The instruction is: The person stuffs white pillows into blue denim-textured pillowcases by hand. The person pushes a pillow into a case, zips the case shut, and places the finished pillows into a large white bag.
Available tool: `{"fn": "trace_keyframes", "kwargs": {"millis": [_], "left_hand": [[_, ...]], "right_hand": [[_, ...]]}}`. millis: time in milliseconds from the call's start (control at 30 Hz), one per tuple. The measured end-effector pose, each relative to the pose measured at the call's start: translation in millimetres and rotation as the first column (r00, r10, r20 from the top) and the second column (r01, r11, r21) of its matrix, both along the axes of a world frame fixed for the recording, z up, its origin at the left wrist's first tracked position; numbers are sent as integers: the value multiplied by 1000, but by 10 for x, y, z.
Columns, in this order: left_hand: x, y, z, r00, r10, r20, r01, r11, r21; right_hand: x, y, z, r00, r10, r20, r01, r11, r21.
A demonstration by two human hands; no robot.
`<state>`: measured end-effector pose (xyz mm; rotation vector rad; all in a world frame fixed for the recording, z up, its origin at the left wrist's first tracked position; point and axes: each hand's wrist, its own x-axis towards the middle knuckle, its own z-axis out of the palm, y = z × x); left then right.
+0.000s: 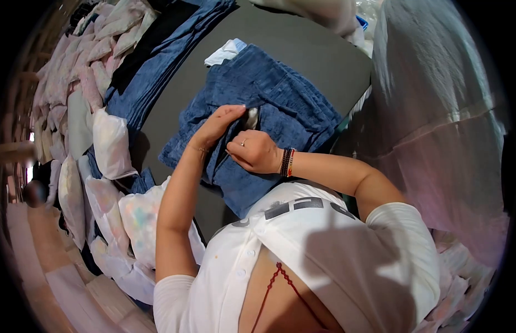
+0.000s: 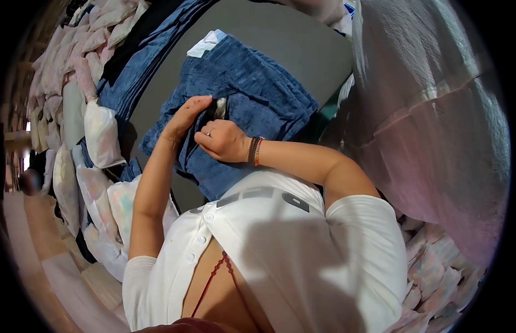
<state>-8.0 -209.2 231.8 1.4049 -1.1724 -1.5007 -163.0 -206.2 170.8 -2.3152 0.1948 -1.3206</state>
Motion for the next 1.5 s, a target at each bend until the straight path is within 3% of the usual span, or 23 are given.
{"fn": "trace_keyframes", "kwargs": {"millis": [100,200,300,400,433,467,533,567,600,633,667,733,800,867,900,1067,1133,1167,1200,1267,1333,1400,1500], "left_hand": [[198,-44,-168,979,-96,-179,99,995,9],[145,44,-97,997,31,-71,-35,998,-48],[193,25,-144,995,-42,85,54,988,-144],[53,109,-184,956,61,287,12,969,-246],[-16,132,-210,894,134,428,8,949,-314],[-115,173,-35,746,164,646,78,941,-328],[-205,99,53,601,273,752,235,839,-492],[-202,10,98,601,270,752,238,838,-491],[-174,-149,128,495,312,811,459,699,-549],[-150,-264,136,392,373,841,659,523,-540],[-137,-336,131,396,366,842,659,525,-538],[-130,-468,136,178,54,983,764,622,-172],[-142,-514,138,155,39,987,767,625,-146],[-114,-602,139,91,-134,987,762,648,18],[-73,-672,136,198,-169,966,786,616,-53],[-29,-900,-111,216,-256,942,597,798,80],[142,-941,-351,714,-369,596,407,910,75],[194,-875,-379,909,-319,270,269,941,206],[193,-834,-432,912,-311,266,262,944,202],[195,-731,-527,991,-101,89,101,995,8],[215,-717,-565,994,-64,88,63,998,13],[215,-709,-572,998,-22,52,23,1000,-18],[220,-737,-600,997,-27,70,30,999,-39]], "right_hand": [[10,-92,161,999,-17,48,23,991,-132],[-26,-189,221,999,-42,33,47,987,-155],[-134,-434,200,970,-216,108,232,959,-161],[-290,-887,89,923,-365,124,361,931,56],[-294,-887,-17,950,-310,50,298,940,169],[-287,-804,-40,969,-246,-30,235,876,421],[-293,-682,-51,981,-185,-53,173,726,666],[-284,-677,-46,981,-188,-52,175,725,666],[-270,-657,-50,976,-219,-11,183,787,590],[-264,-618,-66,969,-246,31,196,838,510],[-267,-580,-101,968,-249,27,200,833,516],[-280,-565,-156,952,-304,31,270,884,381],[-317,-530,-115,947,-321,6,297,883,363],[-315,-524,-167,957,-291,10,274,909,315],[-308,-503,-158,946,-322,24,295,891,345],[-263,-473,-148,957,-282,70,244,911,332],[-284,-489,-129,958,-281,49,257,923,285],[-265,-504,-151,947,-313,75,274,905,326],[-261,-555,-175,950,-305,71,268,908,323],[-224,-608,-211,980,-199,-14,143,649,747],[-156,-676,-283,981,-193,-16,142,658,740],[-101,-740,-386,984,-159,80,14,515,857],[-57,-789,-409,976,-200,92,16,480,877]]}}
